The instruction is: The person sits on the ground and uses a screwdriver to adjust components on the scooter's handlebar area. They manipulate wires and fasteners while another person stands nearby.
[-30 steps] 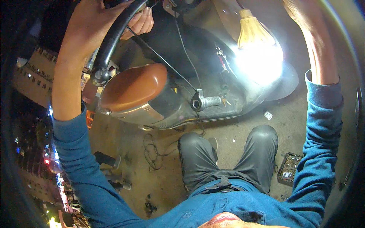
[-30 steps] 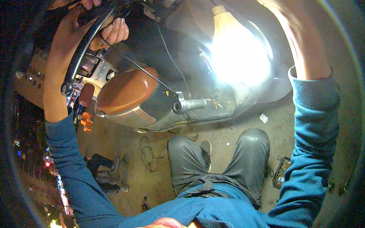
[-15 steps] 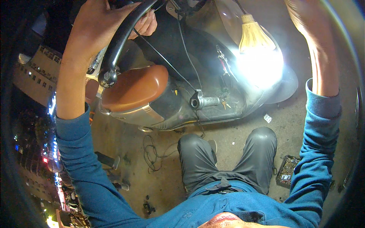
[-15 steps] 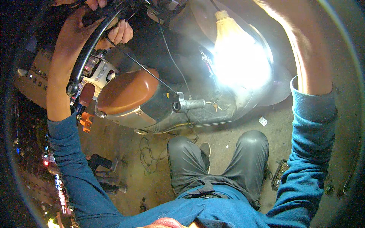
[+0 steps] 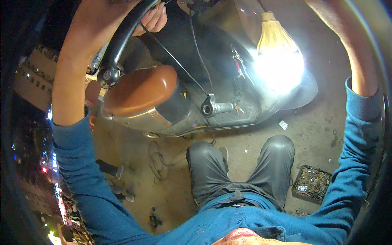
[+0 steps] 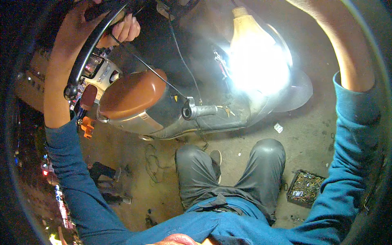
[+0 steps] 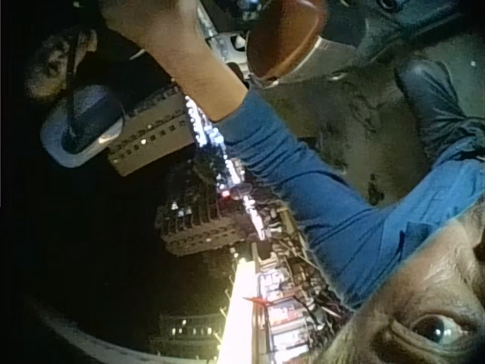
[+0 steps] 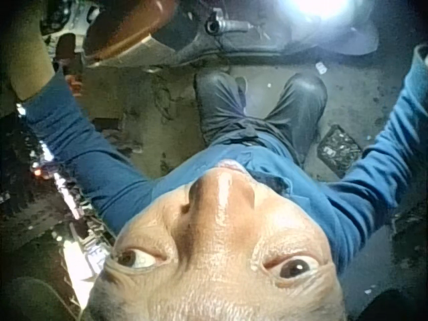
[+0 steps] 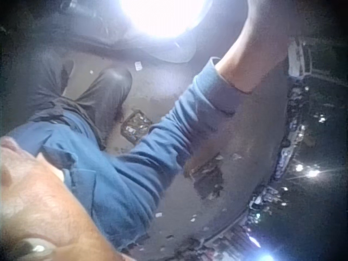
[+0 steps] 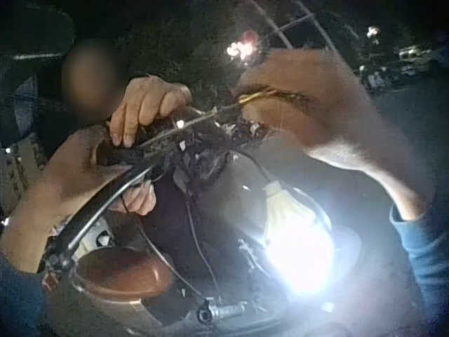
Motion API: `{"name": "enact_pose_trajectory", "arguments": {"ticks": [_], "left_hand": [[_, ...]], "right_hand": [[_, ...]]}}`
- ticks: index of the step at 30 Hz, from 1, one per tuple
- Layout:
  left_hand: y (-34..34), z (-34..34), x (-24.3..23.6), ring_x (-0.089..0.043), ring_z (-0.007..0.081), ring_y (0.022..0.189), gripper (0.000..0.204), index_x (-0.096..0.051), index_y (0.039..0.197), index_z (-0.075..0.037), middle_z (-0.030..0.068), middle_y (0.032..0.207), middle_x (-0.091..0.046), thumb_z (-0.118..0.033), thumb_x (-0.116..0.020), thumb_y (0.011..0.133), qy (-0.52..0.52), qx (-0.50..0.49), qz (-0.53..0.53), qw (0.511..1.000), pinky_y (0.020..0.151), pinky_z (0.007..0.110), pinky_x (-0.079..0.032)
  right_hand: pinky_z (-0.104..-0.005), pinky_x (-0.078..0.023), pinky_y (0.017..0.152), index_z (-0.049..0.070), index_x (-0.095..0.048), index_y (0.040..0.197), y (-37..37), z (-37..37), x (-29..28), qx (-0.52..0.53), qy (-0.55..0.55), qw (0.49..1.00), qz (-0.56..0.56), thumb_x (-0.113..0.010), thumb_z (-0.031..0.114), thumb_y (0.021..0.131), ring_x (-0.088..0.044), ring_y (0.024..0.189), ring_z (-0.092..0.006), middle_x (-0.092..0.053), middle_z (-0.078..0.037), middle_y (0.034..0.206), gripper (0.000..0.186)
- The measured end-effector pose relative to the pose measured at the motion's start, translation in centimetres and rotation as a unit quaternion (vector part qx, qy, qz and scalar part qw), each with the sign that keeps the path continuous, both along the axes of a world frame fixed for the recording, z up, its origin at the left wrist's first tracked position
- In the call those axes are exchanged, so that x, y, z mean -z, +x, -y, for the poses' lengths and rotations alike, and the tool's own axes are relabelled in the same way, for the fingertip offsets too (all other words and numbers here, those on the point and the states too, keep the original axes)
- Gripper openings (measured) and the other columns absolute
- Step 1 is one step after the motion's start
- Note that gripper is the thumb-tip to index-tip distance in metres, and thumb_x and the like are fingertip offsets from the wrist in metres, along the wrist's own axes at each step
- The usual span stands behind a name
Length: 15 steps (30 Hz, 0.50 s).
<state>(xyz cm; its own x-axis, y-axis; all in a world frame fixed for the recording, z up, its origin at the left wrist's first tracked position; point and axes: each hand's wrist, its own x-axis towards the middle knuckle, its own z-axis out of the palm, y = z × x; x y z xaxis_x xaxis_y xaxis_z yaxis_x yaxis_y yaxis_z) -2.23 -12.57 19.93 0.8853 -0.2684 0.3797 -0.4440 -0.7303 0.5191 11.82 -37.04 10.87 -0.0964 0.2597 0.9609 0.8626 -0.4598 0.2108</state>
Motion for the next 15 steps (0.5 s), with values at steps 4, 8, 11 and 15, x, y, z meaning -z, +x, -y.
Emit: {"name": "enact_pose_trajectory", "arguments": {"ticks": [4, 8, 11, 15], "left_hand": [[0.2, -0.3, 0.1, -0.063, 0.0208, 0.061, 0.013, -0.053, 0.102, 0.008, 0.0123, 0.07, -0.063, 0.004, -0.064, 0.097, 0.009, 0.02, 0.038, 0.999, 0.063, 0.039, -0.055], [-0.1, -0.1, -0.4, -0.064, 0.0188, 0.063, 0.014, -0.055, 0.101, 0.007, 0.0129, 0.07, -0.065, 0.002, -0.066, 0.096, 0.122, -0.154, 0.002, 0.981, 0.061, 0.035, -0.054], [-0.7, 0.3, -0.6, -0.066, 0.0182, 0.064, 0.014, -0.057, 0.099, 0.006, 0.013, 0.072, -0.067, -0.001, -0.069, 0.095, 0.112, -0.111, 0.045, 0.986, 0.06, 0.033, -0.054], [-1.1, 0.8, -0.3, -0.067, 0.0187, 0.063, 0.012, -0.058, 0.1, 0.004, 0.0123, 0.072, -0.068, -0.004, -0.068, 0.097, 0.123, -0.095, 0.041, 0.987, 0.061, 0.035, -0.054]], "right_hand": [[-0.0306, -0.04, 0.049, 0.003, -0.069, 0.08, -2.2, 0.2, -1.2, -0.052, 0.004, 0.977, -0.209, -0.068, 0.022, 0.1, -0.051, 0.055, -0.0106, -0.056, -0.001, 0.064, 0.028], [-0.0307, -0.038, 0.046, 0.005, -0.072, 0.083, -3.4, 1.7, -3.4, -0.111, -0.022, 0.903, -0.414, -0.066, 0.029, 0.103, -0.046, 0.05, -0.0085, -0.05, 0.002, 0.058, 0.032], [-0.0319, -0.039, 0.047, 0.004, -0.073, 0.088, -2.2, 1.8, -4.0, 0.031, -0.097, 0.977, -0.186, -0.067, 0.03, 0.101, -0.048, 0.051, -0.0109, -0.053, 0.001, 0.061, 0.03], [-0.0344, -0.043, 0.049, 0.007, -0.073, 0.096, 0.6, 0.2, -2.3, 0.108, -0.083, 0.971, 0.197, -0.067, 0.034, 0.101, -0.054, 0.053, -0.0162, -0.062, -0.003, 0.068, 0.028]]}}
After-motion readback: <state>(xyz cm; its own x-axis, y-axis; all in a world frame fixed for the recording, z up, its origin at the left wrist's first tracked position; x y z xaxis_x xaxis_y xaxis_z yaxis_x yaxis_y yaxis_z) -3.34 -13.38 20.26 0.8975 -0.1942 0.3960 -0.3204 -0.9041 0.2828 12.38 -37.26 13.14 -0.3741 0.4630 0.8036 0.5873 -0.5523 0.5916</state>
